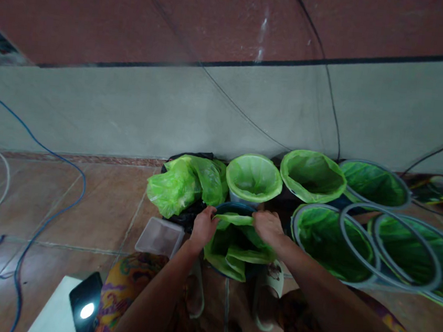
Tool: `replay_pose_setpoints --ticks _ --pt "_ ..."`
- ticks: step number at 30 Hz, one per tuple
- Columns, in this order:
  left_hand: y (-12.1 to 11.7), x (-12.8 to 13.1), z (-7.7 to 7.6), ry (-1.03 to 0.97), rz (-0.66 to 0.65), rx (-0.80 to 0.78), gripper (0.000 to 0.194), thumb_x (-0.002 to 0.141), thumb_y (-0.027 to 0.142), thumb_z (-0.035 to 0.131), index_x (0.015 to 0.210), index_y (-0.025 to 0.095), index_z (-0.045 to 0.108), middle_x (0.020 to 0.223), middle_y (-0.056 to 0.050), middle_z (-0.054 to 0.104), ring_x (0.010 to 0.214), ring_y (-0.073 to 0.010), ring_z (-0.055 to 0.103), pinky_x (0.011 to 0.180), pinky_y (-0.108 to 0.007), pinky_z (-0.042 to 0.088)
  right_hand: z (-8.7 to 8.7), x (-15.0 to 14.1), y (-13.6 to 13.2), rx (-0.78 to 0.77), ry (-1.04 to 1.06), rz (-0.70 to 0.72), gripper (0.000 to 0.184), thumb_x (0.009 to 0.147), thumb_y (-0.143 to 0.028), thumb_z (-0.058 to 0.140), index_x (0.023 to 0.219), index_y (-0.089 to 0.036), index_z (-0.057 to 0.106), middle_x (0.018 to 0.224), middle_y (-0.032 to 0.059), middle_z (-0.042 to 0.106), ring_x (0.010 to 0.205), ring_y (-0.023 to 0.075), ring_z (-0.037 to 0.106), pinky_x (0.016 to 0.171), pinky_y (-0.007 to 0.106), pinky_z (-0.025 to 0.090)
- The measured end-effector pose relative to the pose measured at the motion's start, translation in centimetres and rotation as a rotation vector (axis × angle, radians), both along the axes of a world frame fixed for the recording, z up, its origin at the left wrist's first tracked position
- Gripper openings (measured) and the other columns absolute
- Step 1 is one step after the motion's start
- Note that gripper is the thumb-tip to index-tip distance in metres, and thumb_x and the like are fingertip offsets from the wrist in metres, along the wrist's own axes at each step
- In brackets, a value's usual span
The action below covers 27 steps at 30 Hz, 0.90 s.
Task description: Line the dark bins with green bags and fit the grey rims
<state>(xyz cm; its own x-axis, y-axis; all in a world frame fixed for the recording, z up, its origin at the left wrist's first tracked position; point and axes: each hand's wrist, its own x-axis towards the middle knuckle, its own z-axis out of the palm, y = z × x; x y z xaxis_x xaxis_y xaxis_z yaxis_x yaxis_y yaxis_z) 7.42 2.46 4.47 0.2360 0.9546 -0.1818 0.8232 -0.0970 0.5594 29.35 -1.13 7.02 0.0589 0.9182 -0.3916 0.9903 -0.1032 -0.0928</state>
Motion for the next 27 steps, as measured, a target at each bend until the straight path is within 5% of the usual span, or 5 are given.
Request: replay_pose_setpoints --ticks 10,17,21,27 --pt "0.0 -1.6 1.0 0.433 -0.102 -0.080 0.035 0.085 0.006 0.042 0.106 0.014 0.069 0.107 -0.014 0.069 0.102 -0.0224 0.065 0.087 -0.030 0.049 0.4 1.4 1.1 0.002 0.061 -0.242 0.029 0.089 -0.027 0.047 0.097 -0.017 0.073 0.101 0.0123 0.073 0.097 0.0250 0.068 0.075 0.030 0.046" --pt "-0.5 0.1 0.9 0.248 -0.186 0.031 0.066 0.077 0.029 0.068 0.140 0.024 0.048 0.142 -0.010 0.053 0.129 -0.0288 0.048 0.106 -0.043 0.038 -0.2 0.9 1.3 0.024 0.088 -0.185 0.025 0.088 -0.031 0.051 0.095 -0.019 0.072 0.098 0.0092 0.074 0.095 0.0213 0.067 0.074 0.027 0.046" --pt "-0.2 1.2 0.1 0.161 -0.191 0.018 0.050 0.086 0.045 0.060 0.131 0.025 0.057 0.129 -0.008 0.064 0.123 -0.0260 0.055 0.106 -0.042 0.038 -0.5 0.9 1.5 0.016 0.106 -0.167 0.022 0.086 -0.030 0.055 0.095 -0.021 0.072 0.096 0.0078 0.074 0.091 0.0208 0.067 0.072 0.026 0.045" --pt "0.6 1.5 -0.6 0.142 -0.145 -0.051 0.037 0.089 0.048 0.056 0.116 0.026 0.067 0.112 -0.005 0.073 0.108 -0.0226 0.065 0.096 -0.036 0.044 -0.7 1.1 1.4 0.017 0.114 -0.097 0.021 0.082 -0.023 0.056 0.094 -0.020 0.073 0.096 0.0069 0.074 0.094 0.0203 0.066 0.075 0.025 0.043"
